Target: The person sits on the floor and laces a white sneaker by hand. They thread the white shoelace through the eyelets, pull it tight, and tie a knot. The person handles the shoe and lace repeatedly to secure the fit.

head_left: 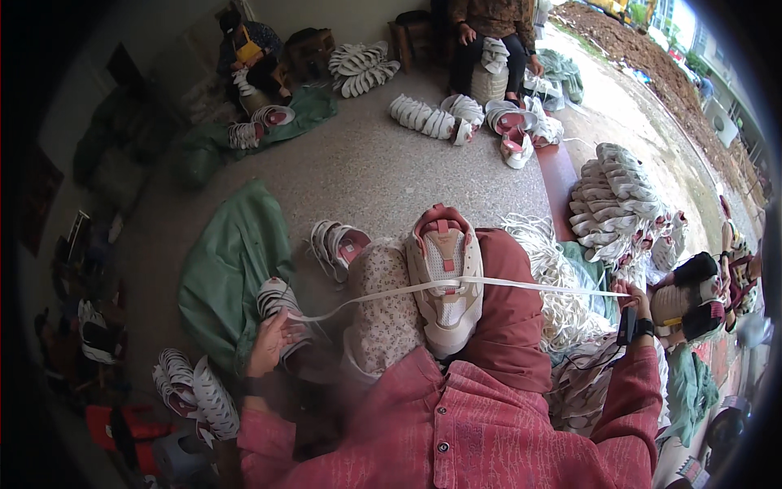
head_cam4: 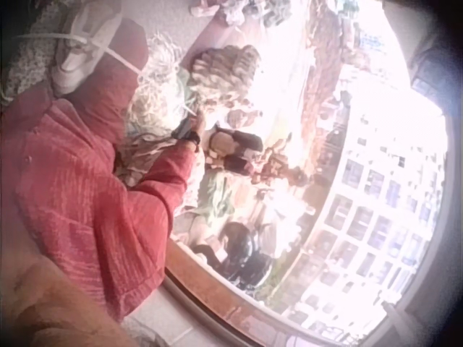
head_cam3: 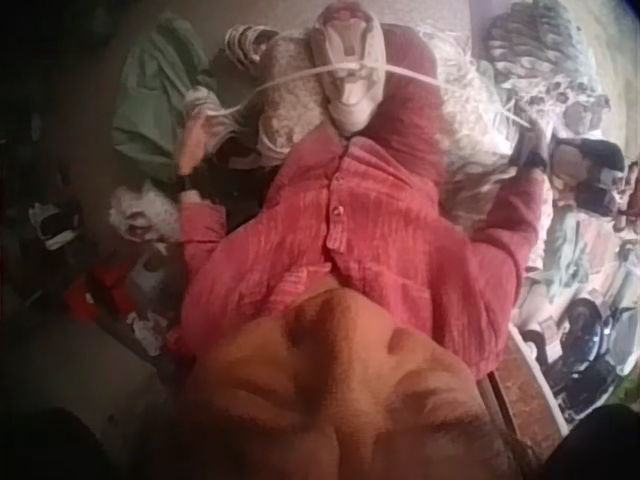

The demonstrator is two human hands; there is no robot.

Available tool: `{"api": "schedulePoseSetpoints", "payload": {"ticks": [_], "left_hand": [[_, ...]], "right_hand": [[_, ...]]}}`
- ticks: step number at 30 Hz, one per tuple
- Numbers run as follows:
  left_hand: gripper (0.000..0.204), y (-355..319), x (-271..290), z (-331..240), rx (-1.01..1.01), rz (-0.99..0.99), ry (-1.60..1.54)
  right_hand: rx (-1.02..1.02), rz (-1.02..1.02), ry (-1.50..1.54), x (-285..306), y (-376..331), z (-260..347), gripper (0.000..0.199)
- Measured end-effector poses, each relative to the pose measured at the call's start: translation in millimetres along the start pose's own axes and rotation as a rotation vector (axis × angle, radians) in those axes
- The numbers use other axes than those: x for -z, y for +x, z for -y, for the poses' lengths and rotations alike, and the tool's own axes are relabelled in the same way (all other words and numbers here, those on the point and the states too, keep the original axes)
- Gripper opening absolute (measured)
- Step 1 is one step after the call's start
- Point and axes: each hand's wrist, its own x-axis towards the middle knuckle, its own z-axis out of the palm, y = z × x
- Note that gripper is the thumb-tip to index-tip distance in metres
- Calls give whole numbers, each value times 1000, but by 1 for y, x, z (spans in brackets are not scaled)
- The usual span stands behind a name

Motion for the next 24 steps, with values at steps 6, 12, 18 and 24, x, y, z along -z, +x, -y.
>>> {"api": "schedulePoseSetpoints", "payload": {"ticks": [6,12,18,24], "left_hand": [[36,-44,-53,-82,-182,-304,1725],[12,-13,-220,-111,-1095,301,871],[14,28,-289,-106,-1168,435,942],[13,42,-300,-102,-1042,546,881]], "right_hand": [[-185,-242,204,-153,11,-75,40],[299,212,-804,-352,-115,-94,37],[238,714,-1155,-447,-156,-147,17],[-57,779,-1144,-453,-175,-142,25]]}}
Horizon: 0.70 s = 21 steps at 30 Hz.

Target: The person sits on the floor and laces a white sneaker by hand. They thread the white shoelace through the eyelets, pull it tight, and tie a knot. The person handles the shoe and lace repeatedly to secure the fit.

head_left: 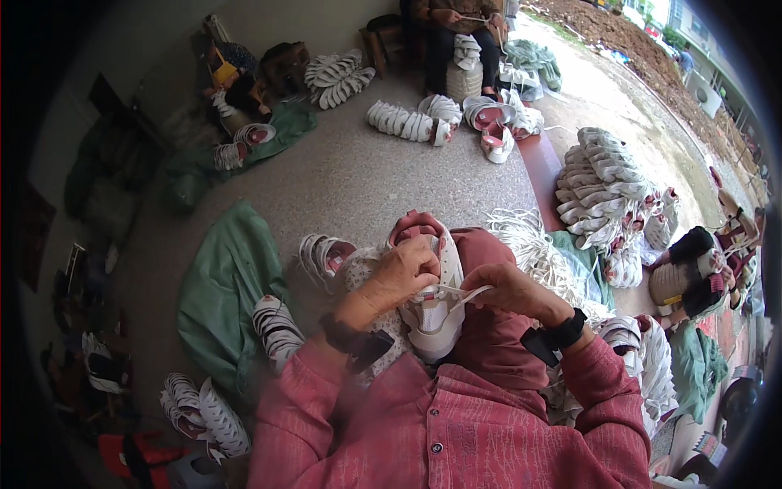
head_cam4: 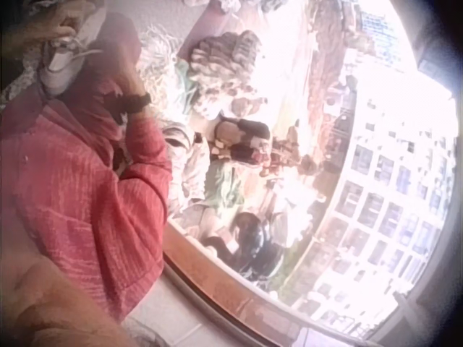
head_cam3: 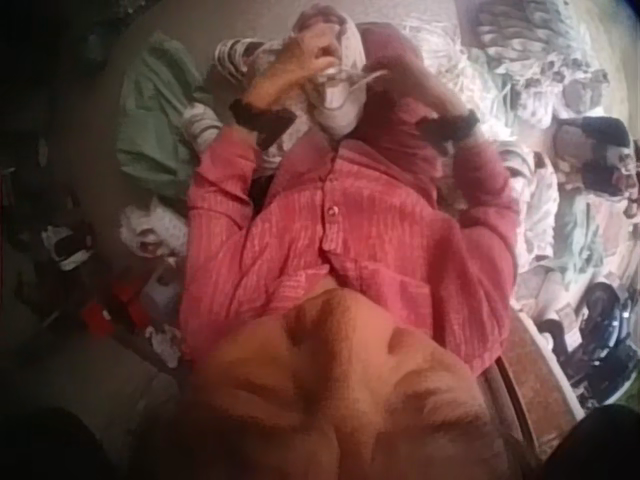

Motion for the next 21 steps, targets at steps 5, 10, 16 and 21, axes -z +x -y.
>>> {"api": "schedulePoseSetpoints", "payload": {"ticks": [5,10,16,21], "left_hand": [[8,3,0,1,98,140,-106],[13,2,4,4,121,233,-119],[12,1,2,4,42,209,-131],[9,0,-4,9,37,165,-122]], "right_hand": [[132,-166,41,5,2,-25,28],[35,-70,-39,1,-3,-11,20],[52,0,204,1,-9,-9,26],[71,-196,193,-23,-2,-15,21]]}}
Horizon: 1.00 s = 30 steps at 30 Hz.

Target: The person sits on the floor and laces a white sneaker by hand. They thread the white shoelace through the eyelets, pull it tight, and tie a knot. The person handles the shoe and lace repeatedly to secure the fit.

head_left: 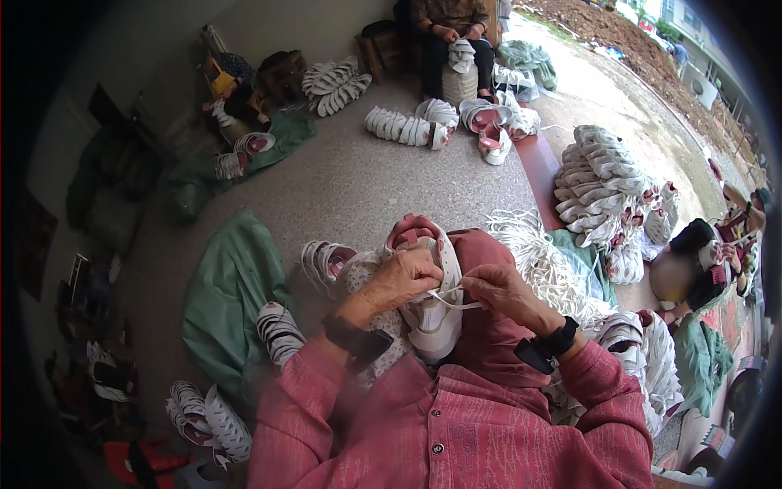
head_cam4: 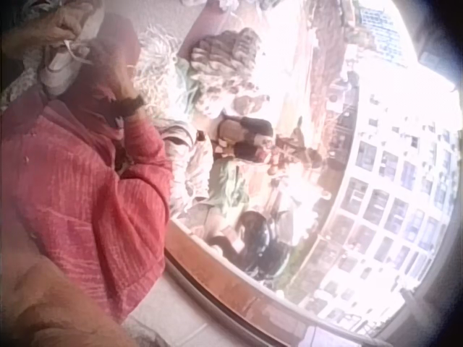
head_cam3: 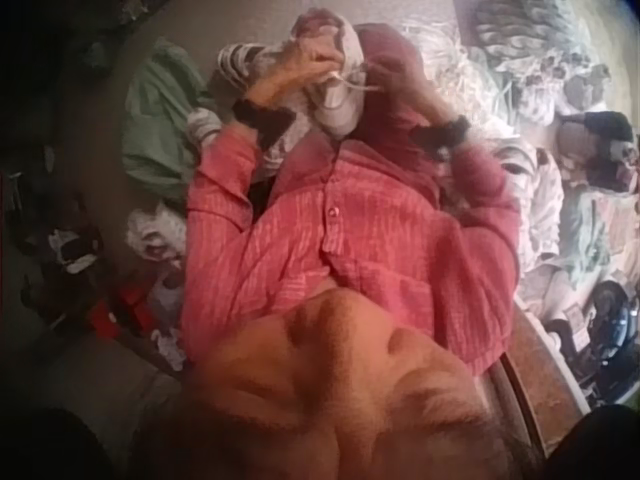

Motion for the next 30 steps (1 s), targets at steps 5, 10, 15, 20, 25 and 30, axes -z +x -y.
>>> {"api": "schedulePoseSetpoints", "payload": {"ticks": [5,10,15,20,25,30], "left_hand": [[9,-1,-2,-5,-40,-56,27],[9,-2,-2,-3,-43,-62,34],[10,-1,-3,-4,-34,-65,8],[10,-2,-2,-4,-36,-64,27],[10,-1,-1,-4,-36,-62,31],[10,-1,-3,0,-76,-73,36]], "right_hand": [[573,-97,-494,-17,9,-31,14],[569,-185,-659,-15,0,-23,13],[388,-283,-384,-12,10,-27,12],[413,-184,-390,-15,13,-24,14],[183,-29,-55,-14,7,-13,17],[386,-154,-429,-19,13,-12,17]]}}
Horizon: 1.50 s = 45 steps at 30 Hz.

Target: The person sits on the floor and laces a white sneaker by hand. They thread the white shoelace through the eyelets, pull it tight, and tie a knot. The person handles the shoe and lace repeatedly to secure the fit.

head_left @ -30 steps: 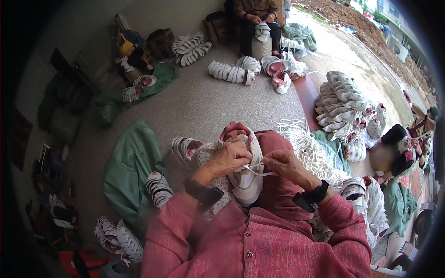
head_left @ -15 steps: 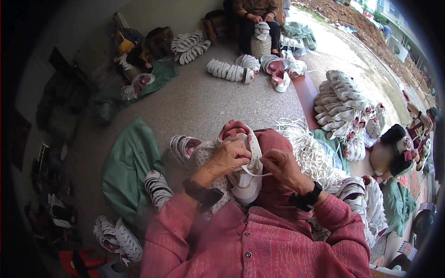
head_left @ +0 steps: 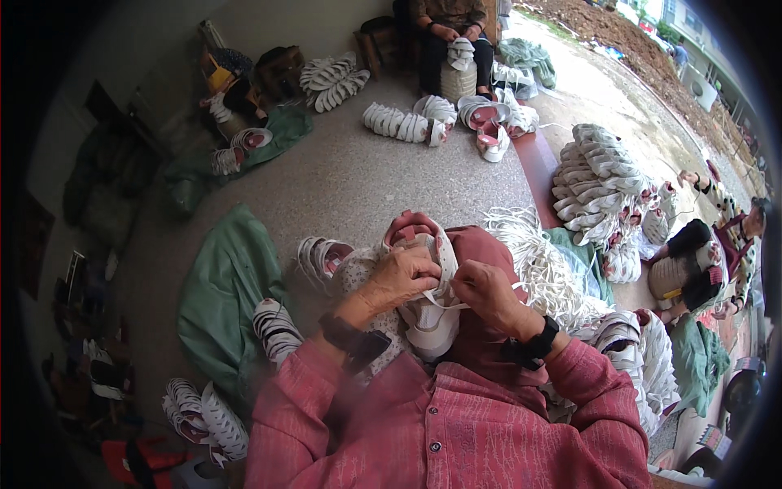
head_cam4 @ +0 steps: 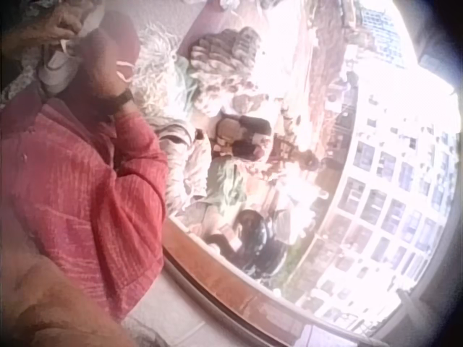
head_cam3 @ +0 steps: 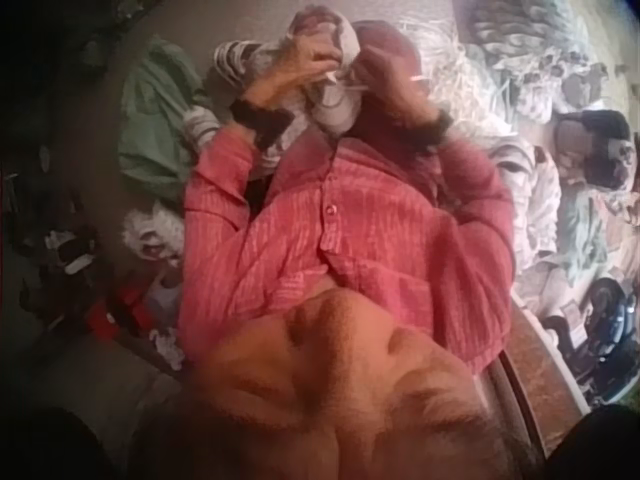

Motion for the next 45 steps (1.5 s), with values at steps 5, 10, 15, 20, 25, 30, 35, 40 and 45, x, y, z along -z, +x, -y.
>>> {"api": "schedulePoseSetpoints", "payload": {"ticks": [5,10,15,20,25,30,35,40,45], "left_hand": [[10,-1,0,-4,14,-7,4],[11,-1,-2,1,-33,-18,12],[12,0,-1,1,9,-1,21],[13,1,-1,-1,20,-4,-5],[15,4,3,-4,87,52,16],[15,6,2,1,88,51,46],[11,10,-2,-3,117,24,96],[10,7,-3,0,-30,-99,197],[7,9,46,4,91,-125,289]], "right_hand": [[162,-77,-240,-12,0,-15,14],[-93,-14,161,-16,4,-15,18],[-28,76,9,3,16,-15,31],[397,140,-279,32,42,8,48],[466,290,-374,44,62,4,45],[567,288,-408,42,67,-5,41],[561,277,-288,45,72,-10,39],[546,390,-265,45,87,-9,35],[595,360,-238,47,91,-13,25]]}}
